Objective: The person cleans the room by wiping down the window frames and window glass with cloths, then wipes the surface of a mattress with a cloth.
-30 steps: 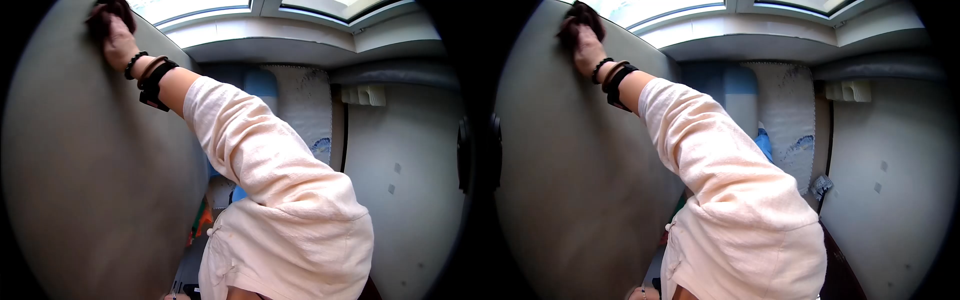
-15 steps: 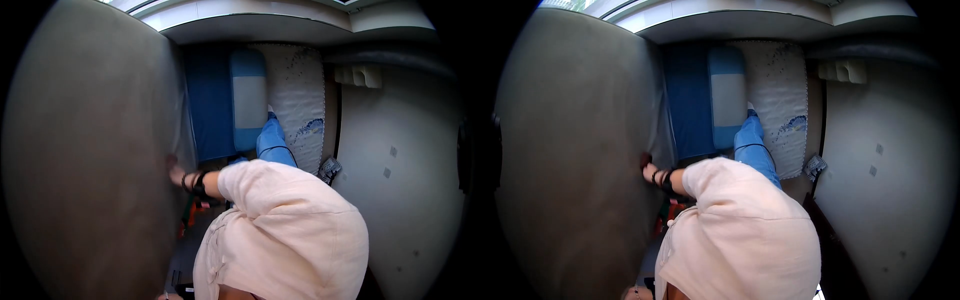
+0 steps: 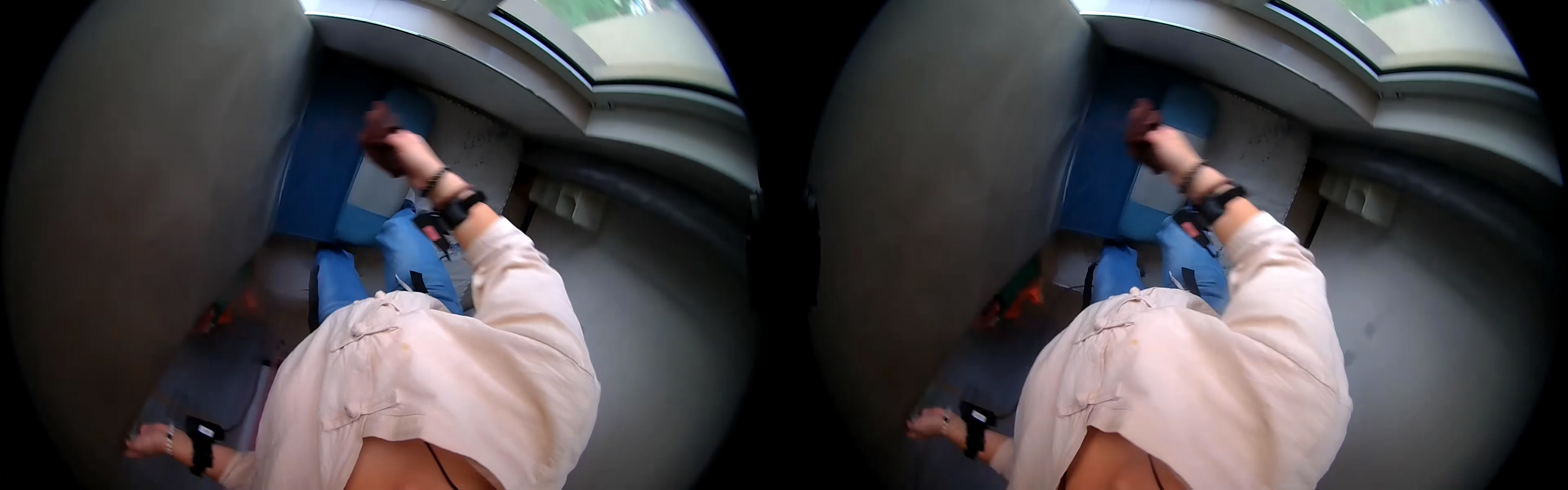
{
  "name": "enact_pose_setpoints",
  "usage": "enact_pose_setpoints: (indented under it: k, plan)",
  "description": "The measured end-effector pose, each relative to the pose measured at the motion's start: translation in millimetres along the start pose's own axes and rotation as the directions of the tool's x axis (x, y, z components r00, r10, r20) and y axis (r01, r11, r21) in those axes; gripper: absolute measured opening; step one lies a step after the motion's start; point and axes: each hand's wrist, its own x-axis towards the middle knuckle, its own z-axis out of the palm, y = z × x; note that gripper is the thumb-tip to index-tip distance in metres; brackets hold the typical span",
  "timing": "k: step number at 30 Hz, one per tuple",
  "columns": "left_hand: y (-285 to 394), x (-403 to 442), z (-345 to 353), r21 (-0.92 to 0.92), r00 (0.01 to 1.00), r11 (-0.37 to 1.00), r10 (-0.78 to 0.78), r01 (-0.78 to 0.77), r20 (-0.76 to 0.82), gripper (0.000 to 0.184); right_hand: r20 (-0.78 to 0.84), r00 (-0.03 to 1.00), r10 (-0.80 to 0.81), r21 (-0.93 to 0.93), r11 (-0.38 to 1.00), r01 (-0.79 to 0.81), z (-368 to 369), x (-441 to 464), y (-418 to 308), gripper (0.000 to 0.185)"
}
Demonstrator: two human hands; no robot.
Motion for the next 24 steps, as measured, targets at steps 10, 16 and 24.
enact_pose_setpoints:
  k: [10,16,24]
  plan:
    - [30,-112,42,0.254,0.755,0.758,-0.642,0.601,0.133,0.038,-0.364,0.931,-0.039,-0.024,0.999,0.033,-149,-27,22,0.029]
    - [53,-241,-14,0.215,0.409,0.442,-0.895,0.871,0.18,0.04,-0.265,0.959,-0.105,-0.104,0.991,0.08,-125,-46,41,0.028]
    - [33,-349,-101,0.485,0.16,0.279,-0.949,0.829,0.272,0.041,-0.125,0.969,-0.212,-0.364,0.919,0.154,-73,-74,56,0.025]
